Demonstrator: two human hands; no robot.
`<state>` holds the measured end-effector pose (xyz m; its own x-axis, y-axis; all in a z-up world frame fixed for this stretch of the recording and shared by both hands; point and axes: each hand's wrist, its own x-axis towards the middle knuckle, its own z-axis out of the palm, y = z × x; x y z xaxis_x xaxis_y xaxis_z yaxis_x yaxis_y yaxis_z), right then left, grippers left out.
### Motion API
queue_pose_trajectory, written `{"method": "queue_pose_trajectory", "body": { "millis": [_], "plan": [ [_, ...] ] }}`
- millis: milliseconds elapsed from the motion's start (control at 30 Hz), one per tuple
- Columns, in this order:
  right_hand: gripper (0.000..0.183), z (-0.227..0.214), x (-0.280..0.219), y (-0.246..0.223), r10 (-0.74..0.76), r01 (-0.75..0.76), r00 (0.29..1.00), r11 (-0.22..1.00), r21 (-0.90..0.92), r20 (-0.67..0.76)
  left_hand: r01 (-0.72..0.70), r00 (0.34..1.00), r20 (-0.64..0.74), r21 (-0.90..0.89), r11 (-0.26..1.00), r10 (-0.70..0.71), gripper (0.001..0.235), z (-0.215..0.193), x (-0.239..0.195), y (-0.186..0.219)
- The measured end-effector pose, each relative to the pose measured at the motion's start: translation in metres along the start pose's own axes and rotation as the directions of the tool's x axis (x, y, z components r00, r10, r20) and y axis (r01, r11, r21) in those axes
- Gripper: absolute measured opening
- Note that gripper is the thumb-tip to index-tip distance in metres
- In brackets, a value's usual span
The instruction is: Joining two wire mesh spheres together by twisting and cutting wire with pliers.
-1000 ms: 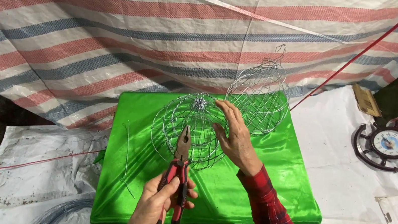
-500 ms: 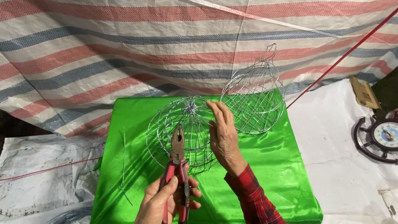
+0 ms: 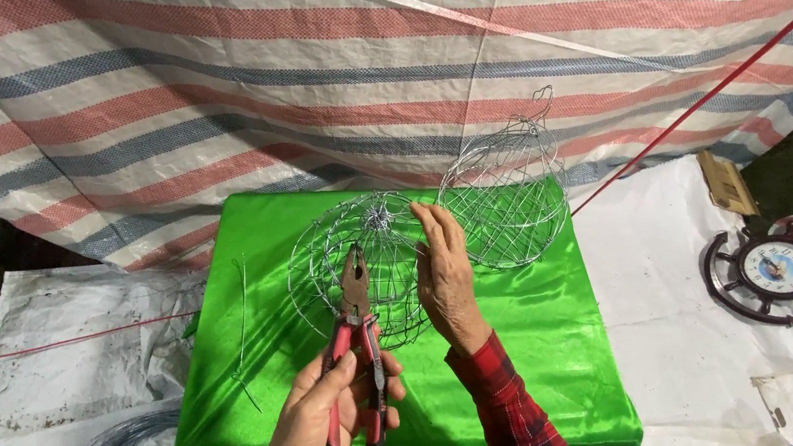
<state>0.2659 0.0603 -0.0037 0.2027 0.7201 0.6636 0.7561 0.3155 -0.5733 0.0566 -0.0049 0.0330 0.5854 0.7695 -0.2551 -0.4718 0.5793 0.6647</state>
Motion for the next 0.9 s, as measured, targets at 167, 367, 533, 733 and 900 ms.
{"method": "queue_pose_trajectory", "body": {
  "millis": [167, 367, 533, 733, 900],
  "plan": [
    [0.067, 0.003, -0.002, 0.005, 0.007, -0.007, 1.000, 1.000, 0.007, -0.004, -0.047, 0.999, -0.005, 0.062, 0.997, 0.047, 0.043, -0.003, 0.001, -0.004],
    [0.068, 0.003, -0.003, 0.005, 0.000, 0.000, 1.000, 1.000, 0.000, -0.004, -0.013, 0.998, -0.051, 0.220, 0.975, 0.025, 0.038, -0.003, -0.001, 0.005],
    [0.067, 0.004, -0.004, 0.005, 0.009, -0.009, 1.000, 1.000, 0.003, -0.008, 0.030, 0.994, -0.107, 0.330, 0.944, 0.006, 0.034, -0.001, -0.001, 0.009],
    [0.064, 0.002, -0.002, 0.005, 0.005, -0.005, 1.000, 1.000, 0.007, 0.008, 0.029, 0.998, -0.064, 0.243, 0.970, -0.014, 0.034, -0.008, -0.001, 0.005],
    [0.064, 0.004, -0.003, 0.009, 0.002, -0.002, 1.000, 1.000, -0.009, 0.009, -0.018, 1.000, 0.005, 0.134, 0.991, 0.018, 0.047, -0.023, -0.004, -0.008]
  ]
}}
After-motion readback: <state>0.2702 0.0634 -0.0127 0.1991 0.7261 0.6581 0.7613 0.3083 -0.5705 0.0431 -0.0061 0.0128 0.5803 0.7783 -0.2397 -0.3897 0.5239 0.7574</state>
